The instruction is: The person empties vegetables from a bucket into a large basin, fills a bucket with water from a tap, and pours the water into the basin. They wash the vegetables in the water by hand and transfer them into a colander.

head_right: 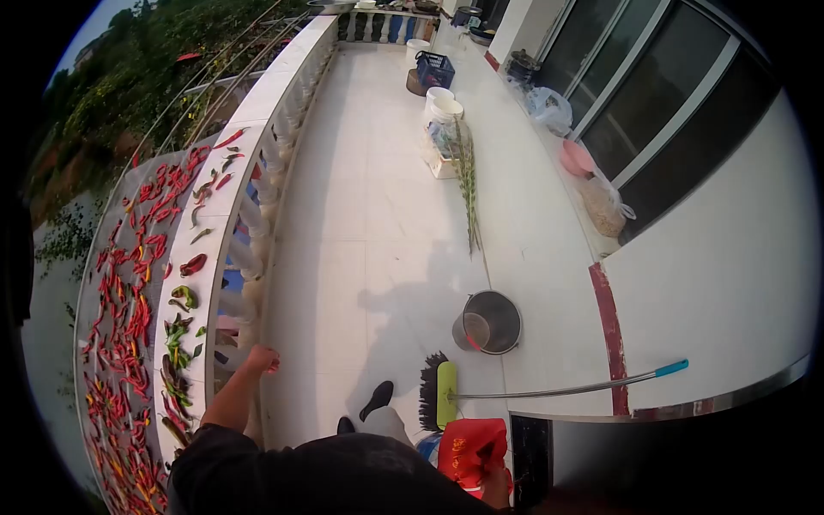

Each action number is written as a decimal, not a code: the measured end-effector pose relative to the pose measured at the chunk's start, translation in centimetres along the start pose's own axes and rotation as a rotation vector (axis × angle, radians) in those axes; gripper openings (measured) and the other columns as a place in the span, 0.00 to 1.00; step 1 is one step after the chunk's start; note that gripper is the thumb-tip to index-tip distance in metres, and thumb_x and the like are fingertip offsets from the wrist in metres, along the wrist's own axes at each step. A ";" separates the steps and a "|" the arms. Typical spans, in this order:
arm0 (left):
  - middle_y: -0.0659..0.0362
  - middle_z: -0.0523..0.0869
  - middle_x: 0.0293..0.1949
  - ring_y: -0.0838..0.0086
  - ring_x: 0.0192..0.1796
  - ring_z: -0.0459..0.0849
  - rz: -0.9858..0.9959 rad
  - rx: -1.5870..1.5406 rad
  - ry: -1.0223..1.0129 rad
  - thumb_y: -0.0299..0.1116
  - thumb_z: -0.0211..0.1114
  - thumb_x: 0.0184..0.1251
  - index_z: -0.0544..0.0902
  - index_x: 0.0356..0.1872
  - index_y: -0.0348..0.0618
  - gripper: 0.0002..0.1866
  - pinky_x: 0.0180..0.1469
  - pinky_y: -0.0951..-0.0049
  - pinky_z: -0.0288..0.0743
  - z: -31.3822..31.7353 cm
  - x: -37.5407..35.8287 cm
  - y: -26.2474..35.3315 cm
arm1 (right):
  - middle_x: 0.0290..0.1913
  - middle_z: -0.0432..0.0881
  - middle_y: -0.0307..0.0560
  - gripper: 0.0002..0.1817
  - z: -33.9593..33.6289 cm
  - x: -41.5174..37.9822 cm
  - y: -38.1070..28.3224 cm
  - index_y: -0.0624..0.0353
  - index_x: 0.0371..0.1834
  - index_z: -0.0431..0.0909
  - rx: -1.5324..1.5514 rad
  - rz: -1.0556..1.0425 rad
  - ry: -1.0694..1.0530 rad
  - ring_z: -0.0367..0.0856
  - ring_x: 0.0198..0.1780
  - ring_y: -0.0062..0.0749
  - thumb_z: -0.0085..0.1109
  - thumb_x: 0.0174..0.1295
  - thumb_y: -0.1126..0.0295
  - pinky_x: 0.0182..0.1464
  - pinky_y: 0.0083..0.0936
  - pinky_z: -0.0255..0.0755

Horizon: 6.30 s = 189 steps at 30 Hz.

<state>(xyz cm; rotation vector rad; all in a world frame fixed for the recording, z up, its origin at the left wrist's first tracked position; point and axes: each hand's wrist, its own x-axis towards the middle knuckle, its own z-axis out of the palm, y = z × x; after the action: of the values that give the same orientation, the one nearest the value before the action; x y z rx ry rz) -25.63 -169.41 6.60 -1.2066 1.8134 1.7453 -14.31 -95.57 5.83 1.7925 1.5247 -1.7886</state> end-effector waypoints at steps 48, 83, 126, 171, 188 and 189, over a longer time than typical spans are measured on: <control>0.52 0.77 0.18 0.64 0.16 0.78 -0.326 -0.131 0.193 0.25 0.56 0.59 0.75 0.27 0.35 0.04 0.17 0.64 0.74 -27.8 95.3 101.6 | 0.24 0.76 0.53 0.10 151.3 5.8 -76.5 0.60 0.37 0.75 -0.144 -0.077 -0.006 0.77 0.19 0.44 0.48 0.59 0.66 0.15 0.38 0.70; 0.55 0.80 0.22 0.70 0.20 0.80 -0.134 0.156 -0.027 0.28 0.56 0.56 0.79 0.32 0.37 0.06 0.21 0.70 0.76 -29.6 174.4 194.9 | 0.13 0.72 0.46 0.07 252.2 -0.9 -133.2 0.66 0.16 0.72 -0.328 -0.345 -0.058 0.70 0.11 0.34 0.56 0.45 0.75 0.12 0.30 0.59; 0.55 0.64 0.64 0.67 0.65 0.65 1.140 -0.424 0.062 0.44 0.79 0.41 0.52 0.68 0.41 0.55 0.64 0.65 0.61 -40.8 182.5 255.1 | 0.23 0.69 0.34 0.13 320.6 -61.0 -176.0 0.68 0.44 0.75 -0.712 -0.956 -1.792 0.58 0.17 0.11 0.52 0.62 0.69 0.13 0.10 0.49; 0.60 0.83 0.30 0.79 0.27 0.78 0.935 -0.707 1.842 0.48 0.56 0.68 0.82 0.33 0.36 0.21 0.30 0.77 0.72 -68.7 176.9 269.7 | 0.29 0.74 0.42 0.16 363.6 -66.4 -157.4 0.63 0.40 0.72 -1.282 -0.252 -2.092 0.64 0.17 0.15 0.53 0.65 0.58 0.12 0.09 0.51; 0.49 0.68 0.14 0.72 0.19 0.65 0.367 -0.240 1.390 0.46 0.55 0.68 0.71 0.16 0.32 0.27 0.25 0.63 0.63 -62.1 197.9 255.9 | 0.34 0.75 0.44 0.21 365.7 -61.5 -160.5 0.66 0.47 0.74 -1.030 -1.248 -1.997 0.73 0.29 0.24 0.60 0.58 0.60 0.31 0.21 0.70; 0.46 0.69 0.14 0.70 0.18 0.65 0.331 -0.159 1.415 0.46 0.57 0.66 0.70 0.16 0.32 0.27 0.24 0.62 0.63 -61.1 199.8 254.1 | 0.35 0.76 0.46 0.21 364.8 -60.9 -160.0 0.67 0.48 0.74 -0.898 -1.546 -1.958 0.76 0.32 0.28 0.60 0.58 0.61 0.37 0.25 0.73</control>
<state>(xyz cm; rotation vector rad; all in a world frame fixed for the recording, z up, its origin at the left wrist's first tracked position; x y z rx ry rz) -315.43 -323.22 30.83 -2.7498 2.6544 1.1159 -346.65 -320.39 43.38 -1.6514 1.6290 -1.2605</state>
